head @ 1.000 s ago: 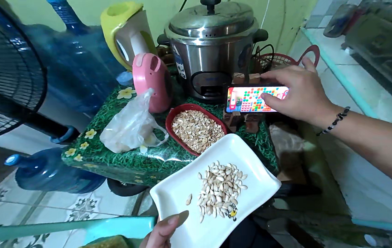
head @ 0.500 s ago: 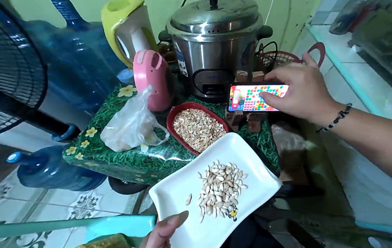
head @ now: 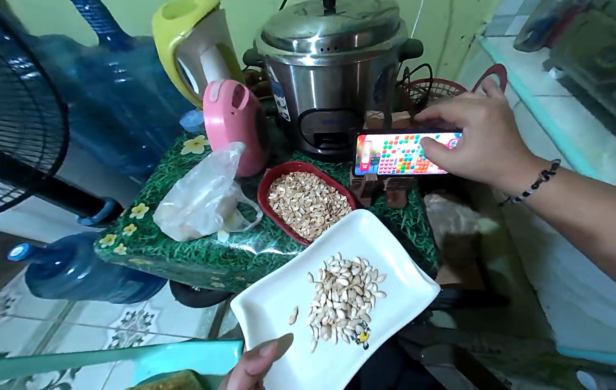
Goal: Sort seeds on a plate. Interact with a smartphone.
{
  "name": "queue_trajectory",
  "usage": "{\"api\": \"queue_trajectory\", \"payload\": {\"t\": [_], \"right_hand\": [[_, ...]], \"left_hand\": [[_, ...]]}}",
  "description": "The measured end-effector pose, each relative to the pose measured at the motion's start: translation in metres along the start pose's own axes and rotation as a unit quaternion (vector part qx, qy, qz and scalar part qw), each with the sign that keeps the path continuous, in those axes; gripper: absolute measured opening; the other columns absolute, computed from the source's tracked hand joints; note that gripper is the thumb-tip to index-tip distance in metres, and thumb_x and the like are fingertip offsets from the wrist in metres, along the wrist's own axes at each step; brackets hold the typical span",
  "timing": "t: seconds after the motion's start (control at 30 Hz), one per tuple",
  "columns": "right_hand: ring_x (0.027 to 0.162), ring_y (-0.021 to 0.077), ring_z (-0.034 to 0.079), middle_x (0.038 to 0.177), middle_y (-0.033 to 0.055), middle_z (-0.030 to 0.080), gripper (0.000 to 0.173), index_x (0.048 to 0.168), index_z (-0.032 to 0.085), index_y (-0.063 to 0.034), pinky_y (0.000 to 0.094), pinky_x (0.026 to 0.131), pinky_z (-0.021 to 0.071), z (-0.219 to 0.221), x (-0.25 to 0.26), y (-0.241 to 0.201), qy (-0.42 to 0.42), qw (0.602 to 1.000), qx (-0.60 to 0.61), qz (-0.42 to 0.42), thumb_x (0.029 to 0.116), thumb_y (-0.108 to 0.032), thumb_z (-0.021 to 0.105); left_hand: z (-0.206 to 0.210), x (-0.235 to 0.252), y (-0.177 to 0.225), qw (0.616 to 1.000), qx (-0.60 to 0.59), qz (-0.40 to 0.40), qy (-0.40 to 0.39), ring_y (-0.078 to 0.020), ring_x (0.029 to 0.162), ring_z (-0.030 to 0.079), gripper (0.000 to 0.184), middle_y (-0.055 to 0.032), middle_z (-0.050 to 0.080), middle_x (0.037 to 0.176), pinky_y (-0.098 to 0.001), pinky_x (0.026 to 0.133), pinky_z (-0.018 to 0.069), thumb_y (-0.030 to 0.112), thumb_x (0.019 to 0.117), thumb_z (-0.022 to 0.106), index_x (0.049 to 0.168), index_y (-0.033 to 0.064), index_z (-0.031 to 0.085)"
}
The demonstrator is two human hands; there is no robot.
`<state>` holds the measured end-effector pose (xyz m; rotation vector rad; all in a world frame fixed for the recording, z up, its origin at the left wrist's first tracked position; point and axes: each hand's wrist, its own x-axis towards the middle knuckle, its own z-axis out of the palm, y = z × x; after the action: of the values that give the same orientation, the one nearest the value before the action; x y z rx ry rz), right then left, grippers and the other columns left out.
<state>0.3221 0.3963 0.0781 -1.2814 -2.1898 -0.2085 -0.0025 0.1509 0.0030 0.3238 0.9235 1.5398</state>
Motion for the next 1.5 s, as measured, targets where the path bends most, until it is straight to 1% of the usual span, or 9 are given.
{"api": "queue_trajectory", "payload": {"t": [0.13, 0.2, 0.63, 0.73, 0.83, 0.9, 1.03, 1.3, 1.5], "right_hand": [[0.113, 0.0357, 0.067, 0.112, 0.0140, 0.074, 0.044, 0.121, 0.073, -0.0086, 0.0762, 0.112, 0.0211, -0.003, -0.004, 0.007, 0.004, 1.000, 0.002, 0.000, 0.0904, -0.033, 0.052], [0.113, 0.0355, 0.067, 0.112, 0.0143, 0.074, 0.044, 0.121, 0.073, -0.0084, 0.0763, 0.112, 0.0209, -0.003, -0.005, 0.008, 0.009, 1.000, 0.003, -0.002, 0.0896, -0.031, 0.051], [0.115, 0.0334, 0.067, 0.112, 0.0140, 0.074, 0.040, 0.119, 0.074, -0.0074, 0.0759, 0.114, 0.0171, -0.007, -0.003, 0.014, -0.011, 0.999, 0.040, -0.004, 0.0914, -0.023, 0.050], [0.112, 0.0307, 0.068, 0.110, 0.0125, 0.075, 0.037, 0.115, 0.075, -0.0061, 0.0725, 0.113, 0.0220, -0.011, -0.001, 0.019, -0.009, 0.997, 0.071, -0.018, 0.0913, -0.021, 0.051], [0.114, 0.0292, 0.067, 0.112, 0.0118, 0.075, 0.036, 0.113, 0.076, -0.0074, 0.0701, 0.114, 0.0236, -0.012, 0.000, 0.027, -0.020, 0.996, 0.085, -0.030, 0.0922, -0.024, 0.052], [0.111, 0.0274, 0.067, 0.109, 0.0109, 0.075, 0.035, 0.111, 0.077, -0.0078, 0.0669, 0.112, 0.0271, -0.011, 0.000, 0.030, -0.022, 0.995, 0.087, -0.048, 0.0919, -0.026, 0.053], [0.111, 0.0285, 0.068, 0.107, 0.0119, 0.075, 0.037, 0.111, 0.076, -0.0067, 0.0718, 0.114, 0.0237, -0.010, -0.001, 0.032, -0.035, 0.993, 0.094, -0.069, 0.0909, -0.027, 0.053], [0.110, 0.0278, 0.069, 0.106, 0.0107, 0.075, 0.040, 0.113, 0.076, -0.0086, 0.0736, 0.113, 0.0221, -0.008, -0.002, 0.035, -0.041, 0.992, 0.087, -0.076, 0.0893, -0.031, 0.052], [0.112, 0.0316, 0.068, 0.111, 0.0121, 0.074, 0.049, 0.123, 0.073, -0.0104, 0.0769, 0.113, 0.0185, -0.009, -0.001, 0.038, -0.067, 0.993, 0.052, -0.080, 0.0882, -0.040, 0.055]], "left_hand": [[0.001, 0.001, 0.000, 1.000, -0.005, -0.003, -0.009, -0.0143, 0.081, 0.075, 0.017, -0.0077, 0.077, 0.086, -0.0356, 0.074, 0.0633, 0.011, 0.0848, 0.060, 0.092, 0.0122, 0.075], [0.001, 0.000, -0.001, 1.000, -0.004, -0.001, -0.010, -0.0144, 0.081, 0.076, 0.016, -0.0075, 0.077, 0.087, -0.0355, 0.074, 0.0634, 0.010, 0.0853, 0.058, 0.093, 0.0123, 0.073], [0.000, -0.001, 0.000, 1.000, -0.004, 0.005, -0.006, -0.0136, 0.081, 0.076, 0.018, -0.0076, 0.077, 0.087, -0.0343, 0.074, 0.0633, 0.010, 0.0863, 0.058, 0.091, 0.0119, 0.076], [-0.001, -0.001, 0.000, 1.000, -0.003, 0.000, -0.016, -0.0139, 0.082, 0.076, 0.015, -0.0075, 0.077, 0.088, -0.0354, 0.075, 0.0636, 0.014, 0.0860, 0.063, 0.093, 0.0129, 0.077], [-0.001, -0.001, 0.000, 1.000, -0.007, -0.001, -0.019, -0.0146, 0.082, 0.076, 0.015, -0.0082, 0.077, 0.088, -0.0360, 0.075, 0.0637, 0.015, 0.0859, 0.065, 0.094, 0.0126, 0.077], [-0.002, 0.000, 0.000, 1.000, -0.007, 0.002, -0.019, -0.0143, 0.082, 0.076, 0.015, -0.0079, 0.077, 0.088, -0.0354, 0.075, 0.0636, 0.015, 0.0855, 0.065, 0.094, 0.0127, 0.077], [-0.002, 0.000, -0.001, 1.000, -0.003, 0.006, -0.014, -0.0136, 0.082, 0.076, 0.014, -0.0072, 0.077, 0.087, -0.0345, 0.075, 0.0635, 0.015, 0.0851, 0.064, 0.093, 0.0128, 0.077], [-0.001, -0.001, 0.000, 1.000, -0.002, 0.006, -0.011, -0.0125, 0.082, 0.075, 0.015, -0.0068, 0.077, 0.087, -0.0337, 0.075, 0.0633, 0.014, 0.0861, 0.062, 0.091, 0.0133, 0.077], [-0.002, 0.000, 0.000, 1.000, -0.005, 0.014, -0.017, -0.0125, 0.082, 0.076, 0.015, -0.0069, 0.077, 0.087, -0.0335, 0.075, 0.0634, 0.014, 0.0860, 0.063, 0.091, 0.0124, 0.077]]}}
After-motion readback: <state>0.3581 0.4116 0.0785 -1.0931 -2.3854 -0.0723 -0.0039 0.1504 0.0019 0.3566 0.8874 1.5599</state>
